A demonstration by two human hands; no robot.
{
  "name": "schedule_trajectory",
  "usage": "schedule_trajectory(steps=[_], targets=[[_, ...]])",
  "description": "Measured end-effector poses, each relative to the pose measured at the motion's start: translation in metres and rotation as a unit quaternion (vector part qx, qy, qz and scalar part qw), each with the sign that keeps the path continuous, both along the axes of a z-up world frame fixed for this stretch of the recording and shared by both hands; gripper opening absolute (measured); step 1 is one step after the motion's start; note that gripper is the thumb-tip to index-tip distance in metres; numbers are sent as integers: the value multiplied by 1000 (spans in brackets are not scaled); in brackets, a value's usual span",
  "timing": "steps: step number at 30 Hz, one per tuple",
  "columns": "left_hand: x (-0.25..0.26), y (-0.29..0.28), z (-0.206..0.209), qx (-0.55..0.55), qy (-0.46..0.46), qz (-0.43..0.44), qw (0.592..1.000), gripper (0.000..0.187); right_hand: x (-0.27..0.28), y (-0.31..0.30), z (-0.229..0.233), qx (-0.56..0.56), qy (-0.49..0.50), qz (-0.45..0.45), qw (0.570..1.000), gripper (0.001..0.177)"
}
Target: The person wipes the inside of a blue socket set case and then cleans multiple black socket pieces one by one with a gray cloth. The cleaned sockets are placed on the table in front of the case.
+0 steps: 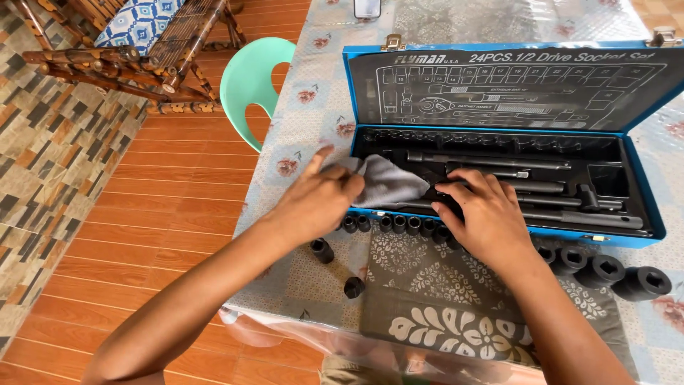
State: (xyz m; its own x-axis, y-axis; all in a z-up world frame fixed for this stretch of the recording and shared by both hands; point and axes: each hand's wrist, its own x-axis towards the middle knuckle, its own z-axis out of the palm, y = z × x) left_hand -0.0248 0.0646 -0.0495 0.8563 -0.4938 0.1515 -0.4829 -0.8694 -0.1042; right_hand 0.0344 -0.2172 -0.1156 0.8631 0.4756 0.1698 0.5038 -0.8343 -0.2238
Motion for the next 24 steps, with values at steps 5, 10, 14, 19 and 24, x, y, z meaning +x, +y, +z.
schedule_trajectory(steps=[5, 10, 14, 19, 24], targets=[[-21, -17, 17, -14, 67, 40, 997, 24, 1, -2, -2, -8, 8, 3, 1000, 38], [-15, -23, 14, 12, 60, 79, 995, 36, 2, -1, -3, -5, 9, 4, 1000, 39], [31, -19, -19, 35, 19, 103, 994, 61, 2, 0, -2, 1, 9, -5, 1000, 38], [73, -24, -35, 40, 37, 147, 988, 76, 3, 0, -2, 7, 9, -2, 1000, 39], [65, -24, -44, 19, -15, 126, 992, 52, 2, -1, 1, -1, 28, -1, 1000, 37]])
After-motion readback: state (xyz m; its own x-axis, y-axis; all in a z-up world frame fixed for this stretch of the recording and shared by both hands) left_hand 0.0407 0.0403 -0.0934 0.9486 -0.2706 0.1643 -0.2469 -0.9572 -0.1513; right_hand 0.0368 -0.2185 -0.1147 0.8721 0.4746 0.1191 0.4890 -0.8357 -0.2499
